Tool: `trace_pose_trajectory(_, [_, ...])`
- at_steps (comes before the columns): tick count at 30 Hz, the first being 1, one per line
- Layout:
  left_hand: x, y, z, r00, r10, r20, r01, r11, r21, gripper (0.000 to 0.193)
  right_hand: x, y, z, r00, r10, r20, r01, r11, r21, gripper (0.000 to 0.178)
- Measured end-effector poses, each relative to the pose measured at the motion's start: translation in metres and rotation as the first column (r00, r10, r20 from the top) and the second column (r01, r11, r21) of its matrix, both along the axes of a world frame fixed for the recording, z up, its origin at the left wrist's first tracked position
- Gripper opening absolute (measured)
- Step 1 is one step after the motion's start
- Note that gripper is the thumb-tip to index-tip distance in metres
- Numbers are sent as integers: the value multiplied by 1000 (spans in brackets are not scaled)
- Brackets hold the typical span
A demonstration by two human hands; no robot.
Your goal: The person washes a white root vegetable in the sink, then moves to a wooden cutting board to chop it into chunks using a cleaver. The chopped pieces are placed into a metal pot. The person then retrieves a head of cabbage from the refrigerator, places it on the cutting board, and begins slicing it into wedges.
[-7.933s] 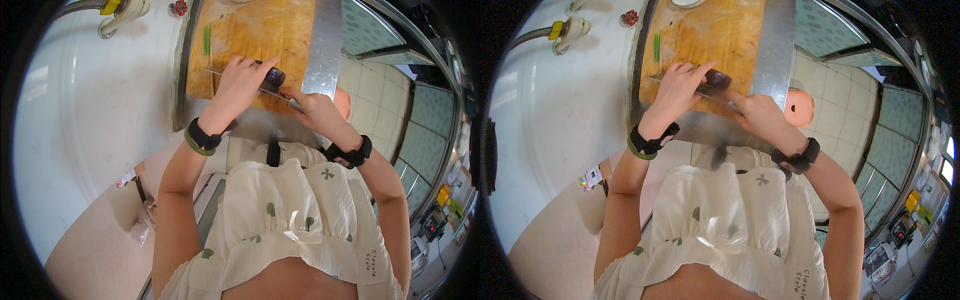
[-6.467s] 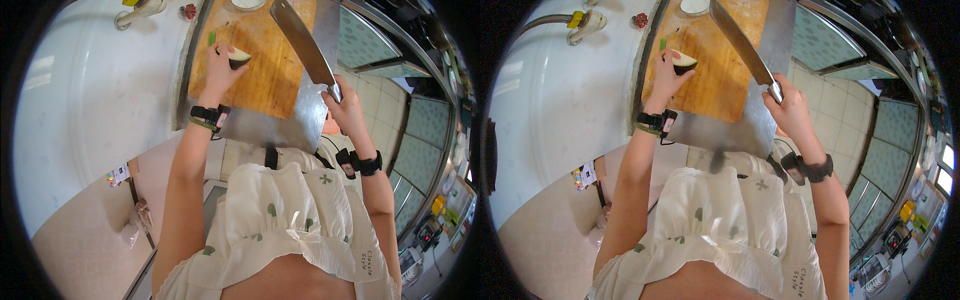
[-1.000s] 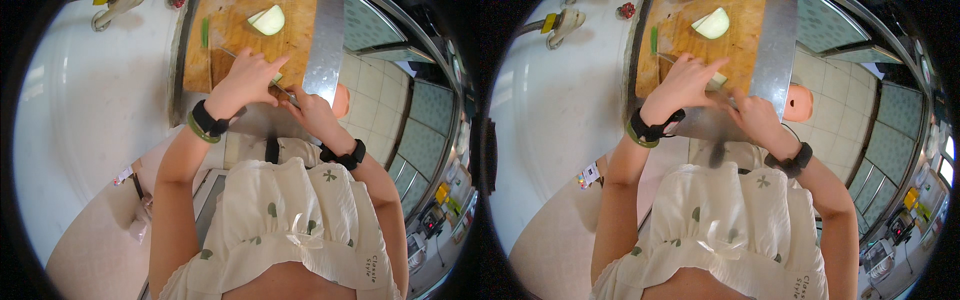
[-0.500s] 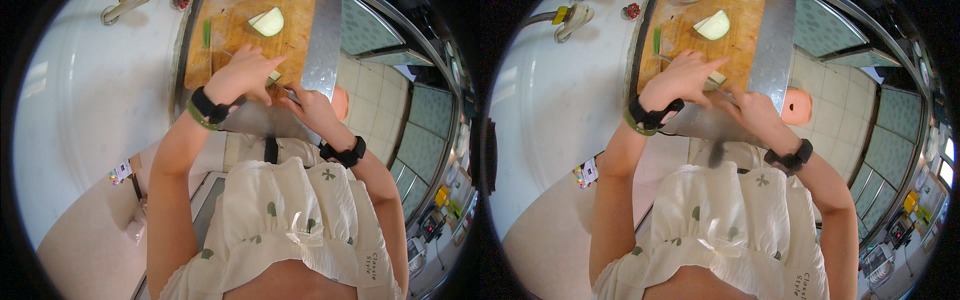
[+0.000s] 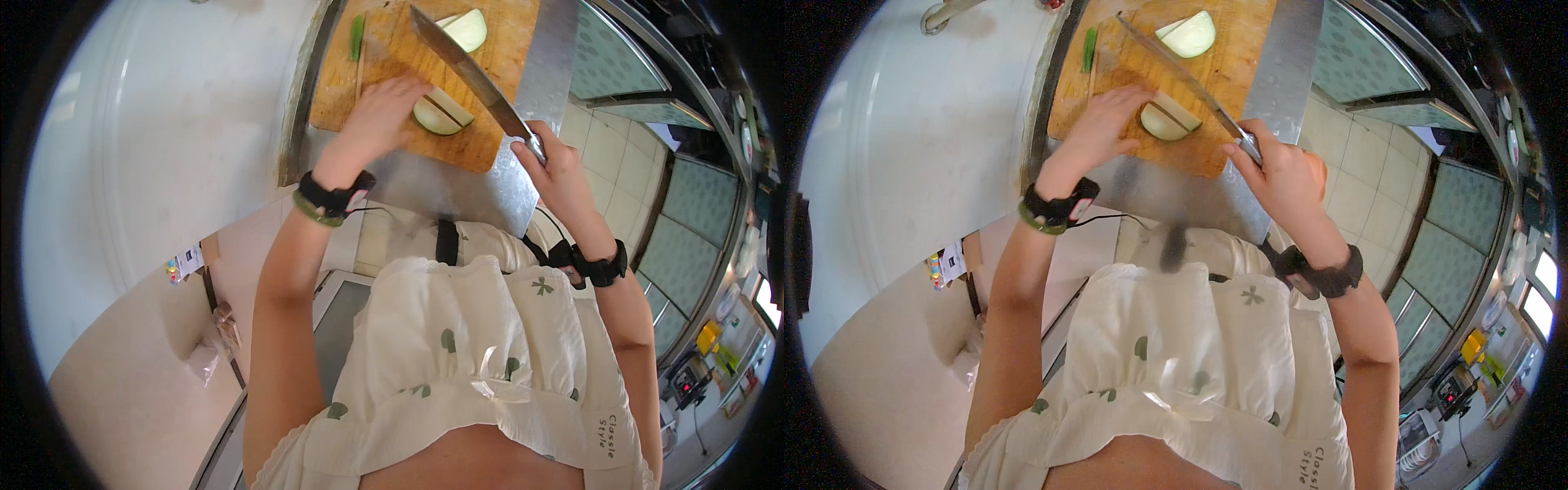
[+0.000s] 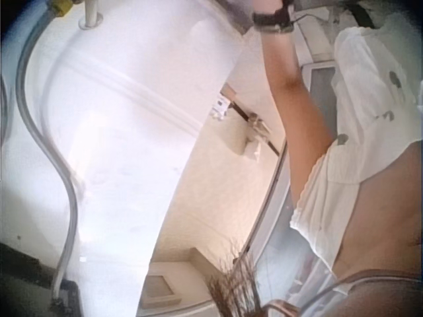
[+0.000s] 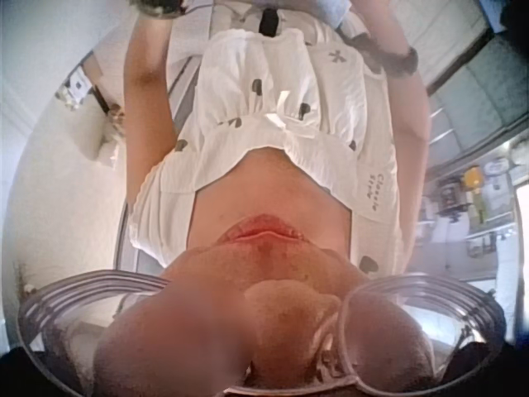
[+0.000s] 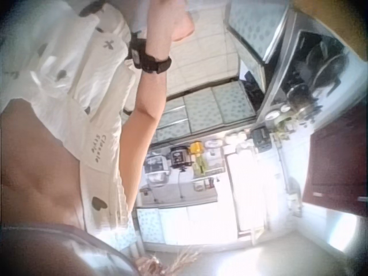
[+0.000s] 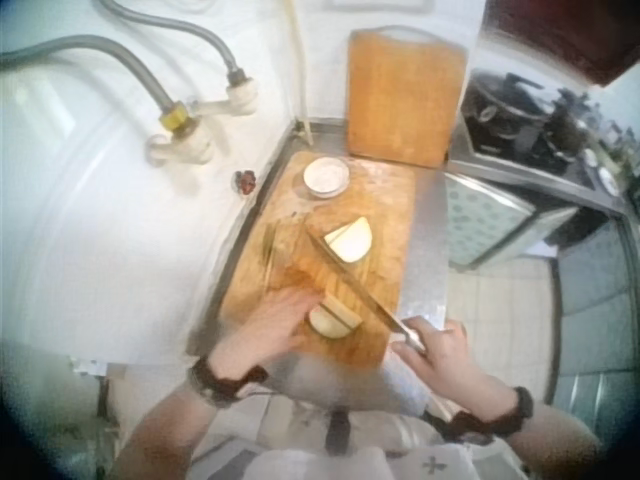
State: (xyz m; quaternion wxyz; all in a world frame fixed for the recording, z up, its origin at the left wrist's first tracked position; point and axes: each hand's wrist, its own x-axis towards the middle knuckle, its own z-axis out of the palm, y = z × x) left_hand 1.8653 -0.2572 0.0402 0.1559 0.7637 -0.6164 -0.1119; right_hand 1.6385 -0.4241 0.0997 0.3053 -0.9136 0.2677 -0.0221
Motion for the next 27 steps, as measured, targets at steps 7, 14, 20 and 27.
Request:
trace_pose_trajectory(7, [-9,-30,-14,995,-20,102,9,993,114,54,-4,-1,1,994,-69,88,67,998,21,27])
trace_pose_trajectory(14, [-36,-36,-26,895,446,-6,-446,895,15,64,-3,1,-1,998,13,61,-9,998,-63,25])
trace_pose_trajectory(20, [-43,-28,-26,888,457,54,-454,889,-56,60,0,9,-7,991,90,97,-94,995,38,28])
trace_pose_trajectory(27, [-44,-28,-33,882,471,30,-467,880,-91,56,6,15,-4,994,102,-23,-102,994,28,27])
